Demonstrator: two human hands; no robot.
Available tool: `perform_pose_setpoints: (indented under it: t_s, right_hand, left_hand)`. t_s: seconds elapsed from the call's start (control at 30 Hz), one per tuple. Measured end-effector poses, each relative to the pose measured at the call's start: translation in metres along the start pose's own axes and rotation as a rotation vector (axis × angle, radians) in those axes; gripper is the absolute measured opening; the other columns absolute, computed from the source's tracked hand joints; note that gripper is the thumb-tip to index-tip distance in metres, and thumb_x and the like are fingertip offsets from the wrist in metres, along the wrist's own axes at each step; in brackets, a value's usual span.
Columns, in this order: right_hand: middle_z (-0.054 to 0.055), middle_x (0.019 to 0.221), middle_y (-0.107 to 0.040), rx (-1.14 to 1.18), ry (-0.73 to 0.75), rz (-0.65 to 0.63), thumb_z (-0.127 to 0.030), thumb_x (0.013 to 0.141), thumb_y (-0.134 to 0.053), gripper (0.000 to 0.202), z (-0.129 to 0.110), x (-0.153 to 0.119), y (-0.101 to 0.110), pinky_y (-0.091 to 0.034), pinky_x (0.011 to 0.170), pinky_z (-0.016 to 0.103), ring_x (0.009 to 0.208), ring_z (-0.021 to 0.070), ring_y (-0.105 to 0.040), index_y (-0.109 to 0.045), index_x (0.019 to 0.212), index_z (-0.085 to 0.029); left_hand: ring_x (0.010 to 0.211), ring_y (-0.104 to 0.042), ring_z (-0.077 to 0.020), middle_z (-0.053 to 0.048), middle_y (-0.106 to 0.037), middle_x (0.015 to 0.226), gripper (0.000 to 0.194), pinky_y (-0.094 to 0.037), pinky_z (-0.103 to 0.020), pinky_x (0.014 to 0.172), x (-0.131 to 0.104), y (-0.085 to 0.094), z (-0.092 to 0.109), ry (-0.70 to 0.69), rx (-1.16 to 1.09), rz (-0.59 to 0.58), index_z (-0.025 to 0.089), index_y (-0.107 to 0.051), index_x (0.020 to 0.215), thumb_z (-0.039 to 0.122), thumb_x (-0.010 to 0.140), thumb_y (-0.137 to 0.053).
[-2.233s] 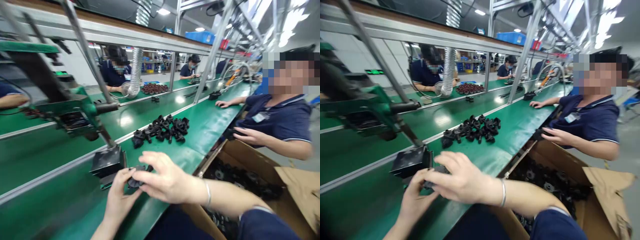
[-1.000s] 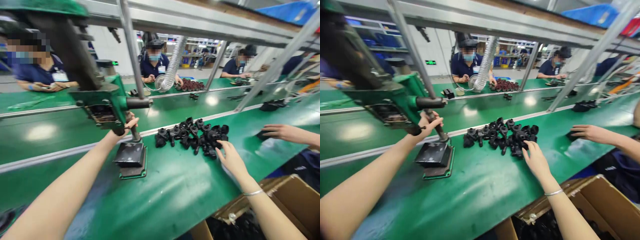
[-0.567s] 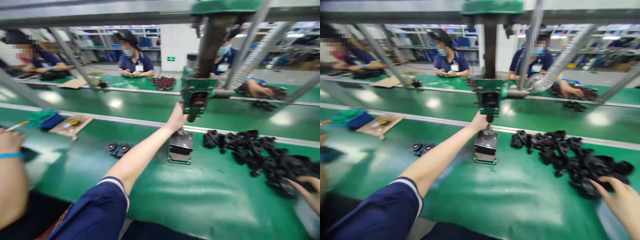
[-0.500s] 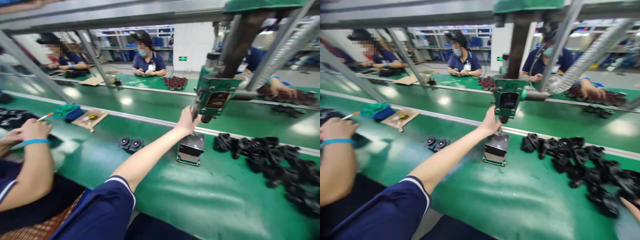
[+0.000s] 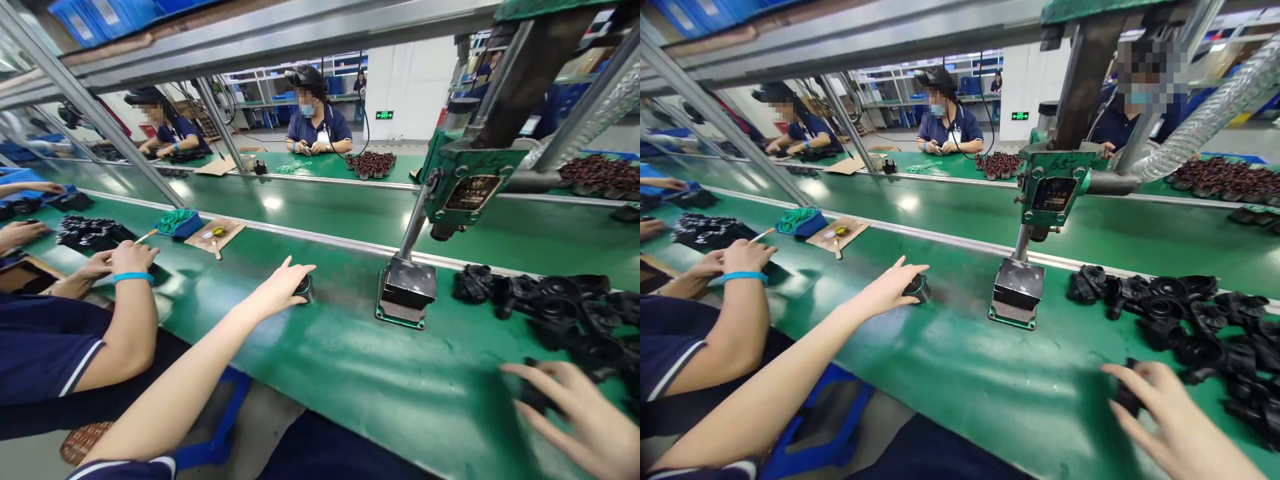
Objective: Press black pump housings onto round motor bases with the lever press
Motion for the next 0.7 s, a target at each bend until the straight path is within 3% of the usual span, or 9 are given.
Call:
perform_pose_setpoints:
  t_s: [0.07, 0.13, 0.23, 0.4, 0.57, 0.7]
  right_hand:
    - [0.011, 0.096, -0.058, -0.038, 0.085, -0.117, -0.070, 0.080, -0.046, 0.060, -0.024, 0.010, -0.028, -0.051, 0.062, 0.019, 0.070, 0.0064, -0.058, -0.061, 0.120, -0.028]
    - [0.009, 0.106, -0.058, -0.075, 0.099, -0.138, -0.063, 0.085, -0.042, 0.057, -0.042, 0.019, -0.044, -0.053, 0.071, 0.018, 0.083, 0.0079, -0.062, -0.059, 0.122, -0.024]
    - [0.005, 0.115, -0.058, -0.033, 0.074, -0.101, -0.054, 0.089, -0.043, 0.045, -0.057, 0.024, -0.048, -0.053, 0.086, 0.017, 0.104, 0.0077, -0.060, -0.062, 0.111, -0.021]
    - [0.004, 0.105, -0.063, 0.074, -0.015, -0.092, -0.045, 0.088, -0.050, 0.033, -0.052, 0.027, -0.045, -0.053, 0.085, 0.018, 0.100, 0.0053, -0.060, -0.067, 0.099, -0.018]
    - [0.005, 0.109, -0.064, 0.017, -0.109, 0.009, -0.057, 0.080, -0.056, 0.043, -0.044, 0.040, -0.036, -0.049, 0.094, 0.029, 0.103, 0.0104, -0.060, -0.069, 0.087, -0.016]
    - [0.002, 0.108, -0.066, 0.121, -0.200, 0.029, -0.048, 0.085, -0.054, 0.036, -0.078, 0.066, -0.016, -0.050, 0.080, 0.015, 0.092, 0.0041, -0.064, -0.058, 0.081, -0.012]
  left_hand:
    - [0.115, -0.061, -0.0255, -0.008, -0.064, 0.122, 0.078, -0.023, -0.057, 0.117, 0.001, -0.010, 0.015, -0.032, -0.108, 0.002, 0.022, -0.039, 0.138, 0.021, 0.069, -0.077]
    - [0.119, -0.059, -0.0249, -0.008, -0.062, 0.125, 0.081, -0.033, -0.050, 0.114, 0.001, -0.023, 0.038, -0.077, -0.274, -0.010, 0.025, -0.036, 0.140, 0.023, 0.070, -0.077]
    - [0.125, -0.053, -0.0250, -0.009, -0.058, 0.131, 0.077, -0.041, -0.043, 0.110, 0.004, -0.048, 0.080, -0.157, -0.523, -0.016, 0.027, -0.038, 0.141, 0.024, 0.073, -0.076]
    - [0.127, -0.051, -0.0271, -0.010, -0.055, 0.133, 0.081, -0.041, -0.046, 0.110, 0.020, -0.094, 0.136, -0.185, -0.872, -0.014, 0.028, -0.037, 0.141, 0.026, 0.072, -0.078]
    - [0.121, -0.057, -0.0257, -0.010, -0.057, 0.127, 0.086, -0.046, -0.044, 0.108, 0.025, -0.127, 0.148, -0.007, -1.189, -0.061, 0.025, -0.037, 0.138, 0.023, 0.065, -0.083]
    - [0.122, -0.057, -0.0267, -0.010, -0.059, 0.127, 0.074, -0.047, -0.044, 0.107, 0.022, -0.129, 0.147, 0.005, -1.173, -0.067, 0.023, -0.045, 0.129, 0.025, 0.066, -0.083]
Point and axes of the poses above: each hand's wrist, its own x-axis towards the middle knuckle, its own y-axis out of the back of the hand, z = x × y, the point moved 6 cm from there along x, towards the middle knuckle
